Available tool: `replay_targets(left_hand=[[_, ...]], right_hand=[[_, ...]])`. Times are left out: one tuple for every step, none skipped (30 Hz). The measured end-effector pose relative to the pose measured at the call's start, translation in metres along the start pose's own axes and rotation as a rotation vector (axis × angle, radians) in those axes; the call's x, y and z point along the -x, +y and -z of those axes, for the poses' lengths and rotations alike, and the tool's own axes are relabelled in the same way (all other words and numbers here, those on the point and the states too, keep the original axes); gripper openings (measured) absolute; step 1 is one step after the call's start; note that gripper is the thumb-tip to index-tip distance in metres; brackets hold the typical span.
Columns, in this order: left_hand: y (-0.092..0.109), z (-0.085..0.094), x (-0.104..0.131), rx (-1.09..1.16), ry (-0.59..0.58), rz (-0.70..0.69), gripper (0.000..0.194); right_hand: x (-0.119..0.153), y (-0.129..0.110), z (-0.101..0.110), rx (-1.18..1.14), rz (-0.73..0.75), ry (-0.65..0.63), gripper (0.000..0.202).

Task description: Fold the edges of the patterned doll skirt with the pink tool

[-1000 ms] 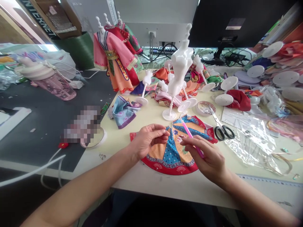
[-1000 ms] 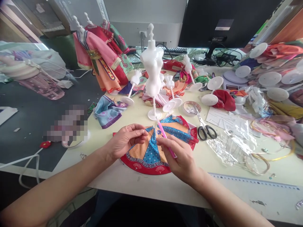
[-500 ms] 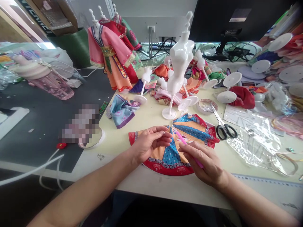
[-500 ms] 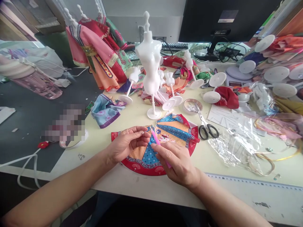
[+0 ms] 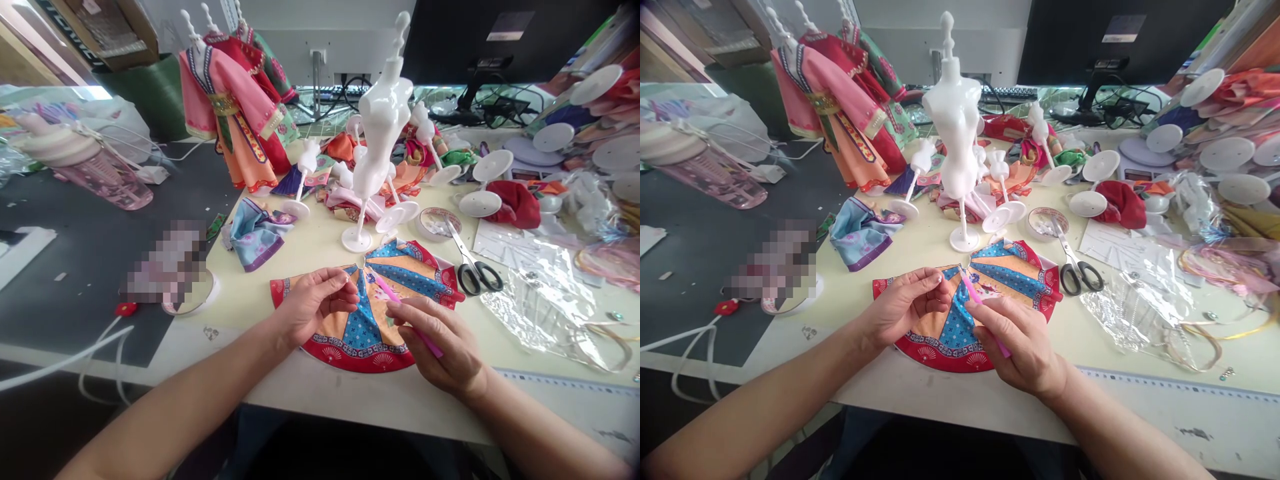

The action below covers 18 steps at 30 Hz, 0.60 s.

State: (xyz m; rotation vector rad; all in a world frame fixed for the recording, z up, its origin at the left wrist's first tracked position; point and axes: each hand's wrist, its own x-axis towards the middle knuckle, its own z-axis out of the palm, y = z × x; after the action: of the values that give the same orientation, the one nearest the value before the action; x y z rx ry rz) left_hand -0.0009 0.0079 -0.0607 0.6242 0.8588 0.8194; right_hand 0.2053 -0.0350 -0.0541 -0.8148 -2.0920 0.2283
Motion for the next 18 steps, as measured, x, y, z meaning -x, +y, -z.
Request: replay_targets(left_hand=[[0.0004,-0.0003,0.0004,-0.007,-0.006,0.001,0.016],[0.0009,-0.0006,0.0009,-0.009,-0.013,0.002,0.016],[0.0014,-0.0009,0.0013,-0.009,-0.019,0.005,0.016],[0.0020,-0.0012,0.0016,-0.007,-0.022,0.009,0.015],[0.0025,-0.0014,0.0018,-0.005,-0.024,0.014,0.015],[0.0029,-0.0017,0.0019,-0.004,-0.027,0.019,0.014],[0.0033,-0.0019,0.0020,-0.005,-0.030,0.024,0.014],[0.0036,-0.0020,0.0019,-0.004,-0.032,0.030,0.013],[0.0039,-0.0022,0.0019,-0.003,-0.034,0.035,0.013],[0.0042,-0.0025,0.0020,-0.002,-0.035,0.039,0.012],[0.0044,-0.0027,0.0021,0.001,-0.036,0.042,0.012],[0.0047,-0.0030,0.0023,0.004,-0.037,0.044,0.012],[0.0049,-0.0033,0.0026,0.006,-0.036,0.046,0.012],[0.0051,-0.0035,0.0029,0.010,-0.037,0.048,0.012],[0.0052,-0.0037,0.0031,0.014,-0.038,0.050,0.013],[0.0054,-0.0038,0.0033,0.018,-0.041,0.054,0.013],[0.0054,-0.0039,0.0034,0.023,-0.046,0.057,0.014],[0.0055,-0.0040,0.0034,0.027,-0.051,0.060,0.014]], right_hand=[[0.0000,0.0003,-0.0004,0.001,0.001,0.002,0.049],[-0.0001,0.0006,-0.0008,0.000,0.006,0.004,0.048],[-0.0003,0.0009,-0.0011,-0.004,0.016,0.006,0.047],[-0.0004,0.0011,-0.0014,-0.010,0.028,0.007,0.046],[-0.0004,0.0014,-0.0016,-0.015,0.037,0.007,0.045],[-0.0004,0.0015,-0.0017,-0.018,0.040,0.003,0.045],[-0.0003,0.0016,-0.0019,-0.019,0.040,-0.001,0.044],[-0.0002,0.0017,-0.0020,-0.020,0.038,-0.006,0.044],[0.0000,0.0017,-0.0021,-0.021,0.037,-0.007,0.044],[0.0003,0.0017,-0.0023,-0.025,0.037,-0.007,0.043],[0.0005,0.0017,-0.0025,-0.030,0.039,-0.006,0.043],[0.0007,0.0017,-0.0026,-0.035,0.041,-0.005,0.043],[0.0009,0.0017,-0.0028,-0.038,0.044,-0.004,0.043],[0.0010,0.0017,-0.0029,-0.040,0.045,-0.003,0.043],[0.0011,0.0016,-0.0030,-0.041,0.045,-0.003,0.043],[0.0012,0.0016,-0.0031,-0.041,0.046,-0.003,0.043],[0.0013,0.0015,-0.0031,-0.041,0.046,-0.002,0.043],[0.0013,0.0015,-0.0032,-0.038,0.047,-0.002,0.043]])
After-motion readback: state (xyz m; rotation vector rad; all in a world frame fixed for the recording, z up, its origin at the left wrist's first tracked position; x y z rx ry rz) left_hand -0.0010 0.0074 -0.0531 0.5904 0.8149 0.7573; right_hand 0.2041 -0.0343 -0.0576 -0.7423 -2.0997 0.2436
